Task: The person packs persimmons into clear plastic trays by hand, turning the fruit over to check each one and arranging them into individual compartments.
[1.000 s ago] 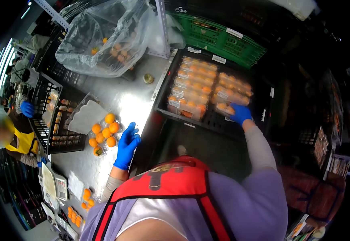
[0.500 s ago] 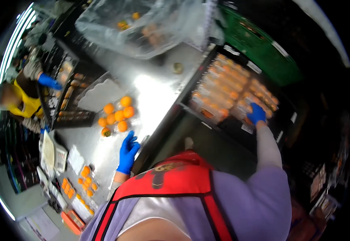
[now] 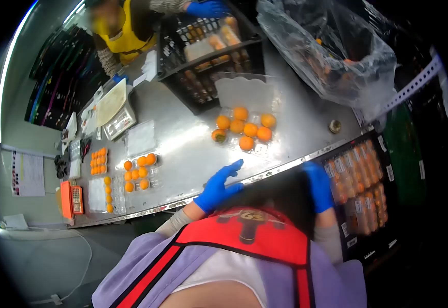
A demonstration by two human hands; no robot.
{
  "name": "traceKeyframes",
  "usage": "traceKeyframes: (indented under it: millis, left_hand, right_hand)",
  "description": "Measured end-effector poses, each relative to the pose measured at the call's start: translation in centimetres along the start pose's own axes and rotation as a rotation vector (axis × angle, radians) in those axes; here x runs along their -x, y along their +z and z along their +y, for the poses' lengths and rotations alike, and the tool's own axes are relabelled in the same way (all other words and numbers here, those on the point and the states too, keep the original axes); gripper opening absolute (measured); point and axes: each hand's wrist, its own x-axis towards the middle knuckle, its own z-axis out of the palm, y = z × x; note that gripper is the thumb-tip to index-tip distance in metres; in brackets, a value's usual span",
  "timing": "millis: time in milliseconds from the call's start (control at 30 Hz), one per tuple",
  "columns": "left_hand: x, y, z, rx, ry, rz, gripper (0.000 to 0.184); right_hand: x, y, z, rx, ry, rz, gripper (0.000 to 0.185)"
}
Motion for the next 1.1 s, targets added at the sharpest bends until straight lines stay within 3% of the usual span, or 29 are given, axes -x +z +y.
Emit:
traceKeyframes:
  millis: [33, 100, 167, 267, 433, 500, 633, 667, 733, 767, 833, 867, 967, 1100]
  left_hand:
    - [0.4, -0.7, 0.9, -0.099, 0.040, -0.030, 0.064]
    - [1.4, -1.8, 0.7, -0.184, 0.260, -0.018, 0.063]
    - [3.0, -3.6, -0.4, -0.283, 0.317, -0.026, 0.063]
    - [6.9, -8.1, -3.5, -0.361, 0.239, 0.017, 0.051]
    - [16.6, -16.6, -10.5, -0.373, 0.037, 0.376, 0.028]
    - [21.5, -19.9, -13.3, -0.330, -0.064, 0.478, 0.018]
    - [28.8, -24.0, -15.4, -0.375, -0.136, 0.585, 0.024]
    - [30.2, -24.2, -14.9, -0.341, -0.164, 0.652, 0.028]
    - [31.9, -24.8, -13.5, -0.337, -0.203, 0.711, 0.040]
    - [32.7, -24.8, -13.9, -0.342, -0.236, 0.733, 0.040]
    - [33.6, -24.4, -16.2, -0.181, -0.195, 0.666, 0.036]
    - [33.6, -24.2, -17.5, -0.206, -0.112, 0.672, 0.030]
    - [32.9, -23.5, -15.9, -0.130, -0.200, 0.729, 0.027]
    - [33.2, -22.5, -14.6, -0.200, -0.295, 0.733, 0.032]
  right_hand:
    - [-0.7, 3.4, -3.5, 0.062, 0.054, -0.197, 0.026]
    - [-0.5, 10.2, -8.4, -0.355, 0.336, -0.489, 0.029]
    - [-0.2, 15.8, -8.3, -0.153, 0.098, -0.802, 0.036]
    - [1.1, 21.8, -11.1, -0.024, -0.107, -0.905, 0.039]
    - [2.5, 28.7, -12.8, -0.307, 0.058, -0.871, 0.037]
    - [3.8, 31.2, -13.3, -0.350, 0.182, -0.706, 0.034]
    - [5.9, 36.2, -12.3, -0.180, 0.235, -0.656, 0.028]
    - [6.2, 37.4, -10.7, -0.005, 0.068, -0.583, 0.030]
    - [6.8, 38.5, -13.2, -0.132, 0.000, -0.501, 0.043]
    - [6.7, 38.7, -13.0, -0.201, 0.026, -0.453, 0.047]
    - [5.9, 38.3, -13.1, -0.010, -0.108, -0.394, 0.054]
    - [4.8, 38.0, -9.6, 0.034, -0.283, -0.418, 0.049]
    - [3.7, 37.6, -5.3, -0.211, -0.040, -0.483, 0.024]
    - [4.7, 37.3, -6.8, -0.181, 0.152, -0.386, 0.033]
